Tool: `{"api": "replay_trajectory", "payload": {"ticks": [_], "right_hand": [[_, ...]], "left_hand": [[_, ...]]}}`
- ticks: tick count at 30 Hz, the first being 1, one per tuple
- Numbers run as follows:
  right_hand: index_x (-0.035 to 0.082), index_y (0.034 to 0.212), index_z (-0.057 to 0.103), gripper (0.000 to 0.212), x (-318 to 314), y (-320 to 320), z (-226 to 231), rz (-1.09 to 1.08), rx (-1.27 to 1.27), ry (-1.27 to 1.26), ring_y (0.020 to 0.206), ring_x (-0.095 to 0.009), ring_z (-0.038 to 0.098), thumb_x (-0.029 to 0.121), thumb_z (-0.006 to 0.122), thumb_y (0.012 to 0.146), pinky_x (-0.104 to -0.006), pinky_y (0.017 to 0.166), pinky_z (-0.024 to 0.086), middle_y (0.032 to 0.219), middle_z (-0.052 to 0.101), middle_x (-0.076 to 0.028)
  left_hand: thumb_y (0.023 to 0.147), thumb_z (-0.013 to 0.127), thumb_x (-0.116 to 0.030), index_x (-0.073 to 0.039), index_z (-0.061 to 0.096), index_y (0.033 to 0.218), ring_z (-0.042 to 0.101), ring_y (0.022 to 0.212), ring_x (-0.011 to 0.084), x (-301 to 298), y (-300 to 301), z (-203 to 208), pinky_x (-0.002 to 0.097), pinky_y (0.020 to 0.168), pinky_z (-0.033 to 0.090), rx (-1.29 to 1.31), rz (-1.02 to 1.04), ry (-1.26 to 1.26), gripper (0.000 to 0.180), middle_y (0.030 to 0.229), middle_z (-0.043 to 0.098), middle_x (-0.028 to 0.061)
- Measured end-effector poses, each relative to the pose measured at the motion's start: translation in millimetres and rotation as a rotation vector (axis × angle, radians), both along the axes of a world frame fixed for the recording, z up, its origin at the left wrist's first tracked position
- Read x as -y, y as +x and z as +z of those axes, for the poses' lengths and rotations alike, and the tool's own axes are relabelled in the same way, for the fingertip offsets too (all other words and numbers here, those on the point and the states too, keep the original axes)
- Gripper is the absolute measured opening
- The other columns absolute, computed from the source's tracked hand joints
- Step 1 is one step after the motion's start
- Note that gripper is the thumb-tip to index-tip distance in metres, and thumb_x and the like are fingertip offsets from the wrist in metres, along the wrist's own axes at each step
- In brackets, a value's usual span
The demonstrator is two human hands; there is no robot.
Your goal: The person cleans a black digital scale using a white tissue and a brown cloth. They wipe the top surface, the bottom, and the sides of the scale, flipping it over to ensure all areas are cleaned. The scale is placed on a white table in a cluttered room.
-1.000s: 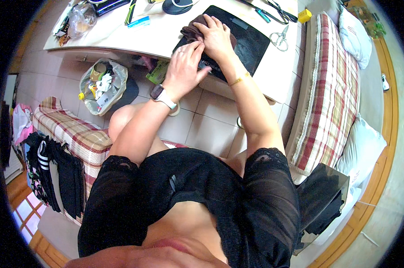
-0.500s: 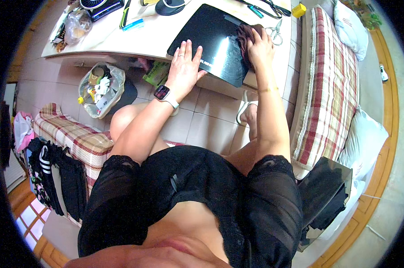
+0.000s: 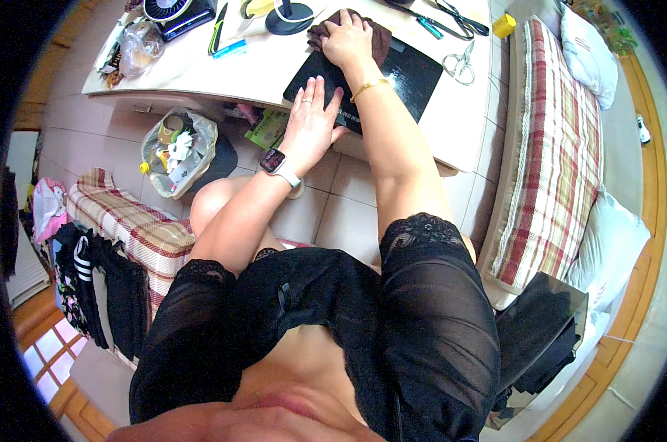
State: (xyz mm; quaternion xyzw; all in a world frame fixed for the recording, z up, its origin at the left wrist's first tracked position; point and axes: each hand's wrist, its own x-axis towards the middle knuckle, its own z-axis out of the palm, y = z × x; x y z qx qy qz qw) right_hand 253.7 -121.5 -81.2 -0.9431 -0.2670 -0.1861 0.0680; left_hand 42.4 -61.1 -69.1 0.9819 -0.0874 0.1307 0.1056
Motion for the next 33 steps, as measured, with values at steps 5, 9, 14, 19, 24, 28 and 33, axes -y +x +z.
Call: {"api": "replay_trajectory", "payload": {"ticks": [5,9,14,19,24,28,33], "right_hand": [[0.022,0.138,0.062,0.045,31.3,-29.3,-2.0,0.178,-0.047,0.044,0.138,-0.033,0.047,0.033,0.06,0.094,-0.0491,0.114,0.036,0.153,0.047,-0.01],[0.018,0.133,0.065,0.047,88.3,-107.9,16.9,0.274,-0.126,0.061,0.135,-0.034,0.05,0.02,0.066,0.086,-0.0493,0.109,0.04,0.15,0.05,-0.012],[0.019,0.134,0.064,0.049,94.7,-110.0,17.7,0.255,-0.079,0.005,0.133,-0.035,0.05,0.019,0.065,0.085,-0.0498,0.109,0.04,0.149,0.051,-0.012],[0.027,0.134,0.064,0.047,43.0,-5.8,-1.6,0.158,0.065,-0.004,0.132,-0.034,0.051,0.028,0.063,0.087,-0.0514,0.108,0.041,0.147,0.052,-0.012],[0.03,0.14,0.059,0.046,31.4,33.9,-1.7,-0.003,-0.047,-0.052,0.135,-0.035,0.05,0.032,0.057,0.094,-0.0529,0.109,0.041,0.151,0.048,-0.01],[0.022,0.134,0.063,0.046,62.2,-26.2,-11.7,0.142,0.094,0.056,0.133,-0.034,0.051,0.03,0.063,0.089,-0.0502,0.109,0.04,0.148,0.051,-0.012],[0.018,0.136,0.061,0.052,123.5,-150.1,15.9,0.227,-0.105,0.024,0.136,-0.034,0.047,0.018,0.068,0.085,-0.049,0.11,0.038,0.153,0.046,-0.013]], "left_hand": [[0.08,0.08,-0.04,-0.004,0.051,0.143,0.037,0.143,0.0445,-4.1,-1.6,-6.5,0.052,0.119,0.029,0.017,0.031,0.01,0.078,0.149,0.041,0.0349],[0.08,0.08,-0.035,-0.002,0.052,0.141,0.036,0.144,0.0464,-1.2,-1.9,-1.0,0.0527,0.119,0.03,-0.043,0.042,-0.036,0.075,0.15,0.038,0.0366],[0.081,0.079,-0.036,-0.002,0.054,0.14,0.035,0.144,0.0459,4.2,-3.6,0.4,0.0521,0.12,0.029,-0.062,0.053,-0.006,0.073,0.151,0.037,0.0363],[0.08,0.08,-0.037,-0.002,0.052,0.143,0.036,0.144,0.0457,1.5,-3.9,-2.6,0.052,0.119,0.03,-0.029,0.046,0.017,0.076,0.15,0.038,0.0364],[0.079,0.081,-0.035,-0.003,0.051,0.143,0.038,0.142,0.0463,1.6,2.8,1.3,0.0521,0.118,0.032,-0.001,0.019,-0.002,0.078,0.148,0.04,0.0368],[0.078,0.082,-0.034,-0.002,0.051,0.143,0.039,0.142,0.0459,-0.5,0.0,-0.3,0.0516,0.118,0.033,-0.01,0.043,-0.028,0.079,0.148,0.041,0.0366],[0.077,0.083,-0.034,0.001,0.05,0.142,0.039,0.142,0.0455,0.9,-2.2,7.6,0.0502,0.118,0.033,-0.07,0.044,-0.043,0.081,0.148,0.041,0.0365]]}}
